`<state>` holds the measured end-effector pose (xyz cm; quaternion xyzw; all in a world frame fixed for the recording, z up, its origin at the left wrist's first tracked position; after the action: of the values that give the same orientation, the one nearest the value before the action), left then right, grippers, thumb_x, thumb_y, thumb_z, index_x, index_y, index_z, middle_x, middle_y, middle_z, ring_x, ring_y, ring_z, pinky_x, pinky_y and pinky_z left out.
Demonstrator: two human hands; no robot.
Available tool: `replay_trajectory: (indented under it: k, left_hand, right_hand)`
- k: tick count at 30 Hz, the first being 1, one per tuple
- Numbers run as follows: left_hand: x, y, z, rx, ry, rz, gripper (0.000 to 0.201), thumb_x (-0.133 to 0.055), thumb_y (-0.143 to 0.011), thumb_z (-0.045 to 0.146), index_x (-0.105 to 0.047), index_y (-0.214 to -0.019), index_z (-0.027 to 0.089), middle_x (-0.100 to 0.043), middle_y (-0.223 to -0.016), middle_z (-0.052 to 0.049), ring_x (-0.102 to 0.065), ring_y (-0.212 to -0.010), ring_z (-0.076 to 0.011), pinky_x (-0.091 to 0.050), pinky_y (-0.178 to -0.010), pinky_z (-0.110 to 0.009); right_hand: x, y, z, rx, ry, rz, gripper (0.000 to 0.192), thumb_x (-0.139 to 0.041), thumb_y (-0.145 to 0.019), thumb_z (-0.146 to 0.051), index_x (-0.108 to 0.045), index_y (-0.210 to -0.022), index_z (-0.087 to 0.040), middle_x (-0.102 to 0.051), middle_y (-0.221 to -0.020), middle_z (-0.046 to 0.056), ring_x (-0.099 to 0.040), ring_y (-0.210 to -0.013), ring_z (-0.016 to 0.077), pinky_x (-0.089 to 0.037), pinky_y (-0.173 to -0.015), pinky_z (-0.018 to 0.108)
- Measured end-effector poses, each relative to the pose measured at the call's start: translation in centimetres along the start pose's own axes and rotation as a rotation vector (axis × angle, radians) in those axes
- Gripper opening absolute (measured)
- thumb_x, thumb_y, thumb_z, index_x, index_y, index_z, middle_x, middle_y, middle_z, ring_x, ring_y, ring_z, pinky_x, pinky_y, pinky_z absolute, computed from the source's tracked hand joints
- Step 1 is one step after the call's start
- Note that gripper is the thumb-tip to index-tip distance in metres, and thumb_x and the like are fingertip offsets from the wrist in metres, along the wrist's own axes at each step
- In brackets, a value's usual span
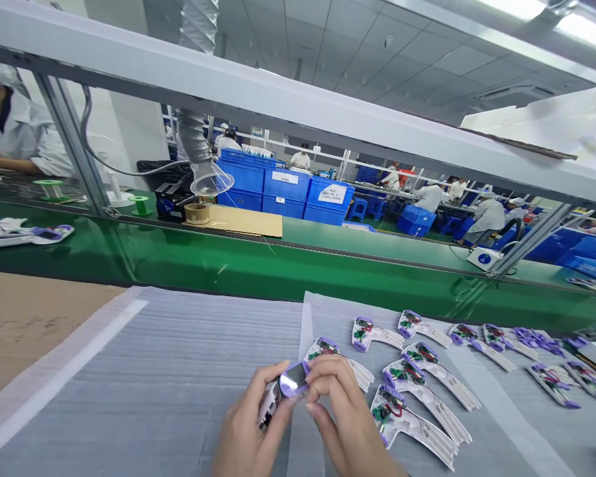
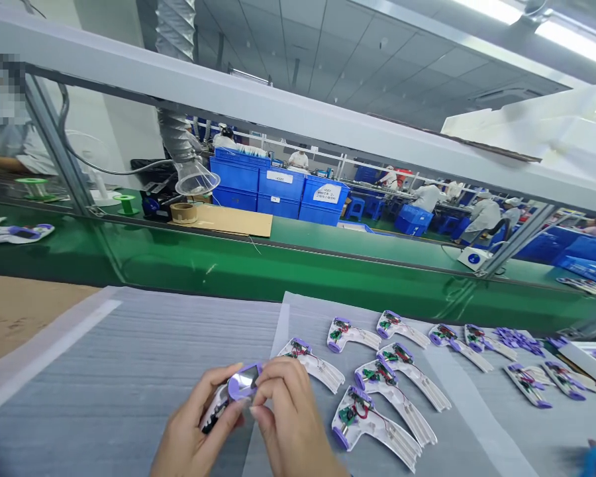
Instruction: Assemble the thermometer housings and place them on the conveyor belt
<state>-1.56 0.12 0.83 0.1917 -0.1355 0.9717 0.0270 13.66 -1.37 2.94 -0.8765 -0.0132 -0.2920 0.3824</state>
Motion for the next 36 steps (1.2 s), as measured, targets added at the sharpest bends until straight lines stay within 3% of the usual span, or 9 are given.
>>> replay_trajectory:
  k: [2, 4, 7, 10, 16, 20, 22, 28, 36]
  left_hand:
    - [-0.1, -0.2, -0.4, 0.002, -0.028, 0.046, 0.026, -0.051, -0.086, 0.038, -0.055, -0.109, 0.026, -0.069, -0.101, -0.003, -0.068, -0.087, -0.0201, -0.055, -0.073, -0.028]
    - [-0.5, -0.3, -0.7, -0.049, -0.062, 0.073, 0.026, -0.05, -0.086, 0.033, -0.054, -0.111, 0.028, -0.068, -0.107, -0.002, -0.066, -0.095, -0.0202, -0.054, -0.078, -0.029]
    - [-1.1, -0.3, -0.5, -0.133, -0.047, 0.136, 0.026, -0.046, -0.086, 0.027, -0.054, -0.111, 0.03, -0.065, -0.109, -0.002, -0.063, -0.097, -0.0192, -0.052, -0.079, -0.029]
    - [-1.6, -0.3, 0.0, -0.161, 0.014, 0.167, 0.025, -0.046, -0.087, 0.024, -0.056, -0.109, 0.03, -0.061, -0.107, -0.003, -0.061, -0.097, -0.019, -0.051, -0.078, -0.028]
    - [-2.5, -0.4, 0.5, -0.08, 0.226, 0.046, 0.032, -0.05, -0.085, 0.031, -0.056, -0.116, 0.024, -0.059, -0.114, -0.009, -0.056, -0.107, -0.0233, -0.047, -0.09, -0.034]
    - [-2.9, -1.0, -0.7, 0.181, 0.462, 0.036, 0.058, -0.061, -0.074, 0.033, -0.042, -0.127, 0.02, -0.06, -0.117, -0.011, -0.057, -0.108, -0.0263, -0.047, -0.09, -0.037]
    - [-2.9, -1.4, -1.2, 0.207, 0.504, -0.01, 0.062, -0.062, -0.068, 0.026, -0.041, -0.125, 0.018, -0.062, -0.109, -0.01, -0.061, -0.1, -0.0268, -0.049, -0.086, -0.038]
    - [-2.4, -1.6, -0.3, -0.072, 0.186, 0.046, 0.035, -0.059, -0.075, 0.024, -0.053, -0.109, 0.02, -0.052, -0.11, -0.009, -0.054, -0.103, -0.0269, -0.046, -0.087, -0.04]
    - [-2.9, -1.5, 0.8, -0.159, 0.08, -0.005, 0.03, -0.051, -0.084, 0.026, -0.051, -0.113, 0.022, -0.049, -0.111, -0.009, -0.052, -0.104, -0.0258, -0.047, -0.086, -0.039]
  right_hand:
    - [-0.6, 0.3, 0.2, -0.151, -0.037, 0.111, 0.014, -0.042, -0.094, -0.035, -0.046, -0.102, -0.023, -0.052, -0.102, 0.006, -0.051, -0.095, 0.0202, -0.043, -0.08, 0.031]
    - [-1.5, 0.5, 0.3, -0.312, -0.062, 0.213, 0.036, -0.052, -0.088, -0.047, -0.044, -0.113, -0.023, -0.054, -0.103, 0.006, -0.052, -0.087, 0.0202, -0.044, -0.073, 0.029]
    - [-3.0, 0.6, 0.5, -0.459, -0.079, 0.281, 0.045, -0.062, -0.078, -0.052, -0.049, -0.11, -0.023, -0.056, -0.09, 0.003, -0.05, -0.077, 0.0196, -0.043, -0.067, 0.028]
    - [-3.8, 0.6, 0.9, -0.525, -0.109, 0.352, 0.043, -0.067, -0.073, -0.049, -0.054, -0.104, -0.022, -0.056, -0.082, 0.001, -0.049, -0.07, 0.0182, -0.042, -0.063, 0.028]
    - [-3.8, 1.0, 2.2, -0.54, -0.297, 0.463, 0.044, -0.068, -0.073, -0.048, -0.059, -0.106, -0.019, -0.058, -0.077, 0.001, -0.05, -0.066, 0.0161, -0.041, -0.058, 0.026]
    - [-4.0, 1.3, 2.6, -0.496, -0.493, 0.401, 0.049, -0.07, -0.072, -0.048, -0.056, -0.11, -0.02, -0.063, -0.096, 0.006, -0.055, -0.07, 0.017, -0.042, -0.056, 0.025]
    - [-3.9, 1.3, 2.6, -0.461, -0.549, 0.346, 0.051, -0.069, -0.072, -0.05, -0.053, -0.111, -0.021, -0.062, -0.102, 0.008, -0.056, -0.069, 0.0168, -0.041, -0.053, 0.024]
    - [-2.5, 0.8, 2.4, -0.458, -0.348, 0.23, 0.044, -0.067, -0.074, -0.049, -0.058, -0.106, -0.021, -0.057, -0.079, 0.001, -0.05, -0.065, 0.0155, -0.038, -0.056, 0.024]
    - [-2.2, 1.3, 2.6, -0.478, -0.367, 0.241, 0.041, -0.067, -0.075, -0.044, -0.06, -0.108, -0.022, -0.059, -0.086, 0.001, -0.047, -0.069, 0.0159, -0.04, -0.062, 0.025]
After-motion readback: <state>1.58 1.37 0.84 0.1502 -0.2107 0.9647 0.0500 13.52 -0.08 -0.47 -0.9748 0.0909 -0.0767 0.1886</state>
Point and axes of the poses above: each hand's wrist, its own y-axis away from the middle knuckle, its own x-axis out of the back of the hand, z = x × y, the point moved 2 cm from there along -y, towards the middle knuckle
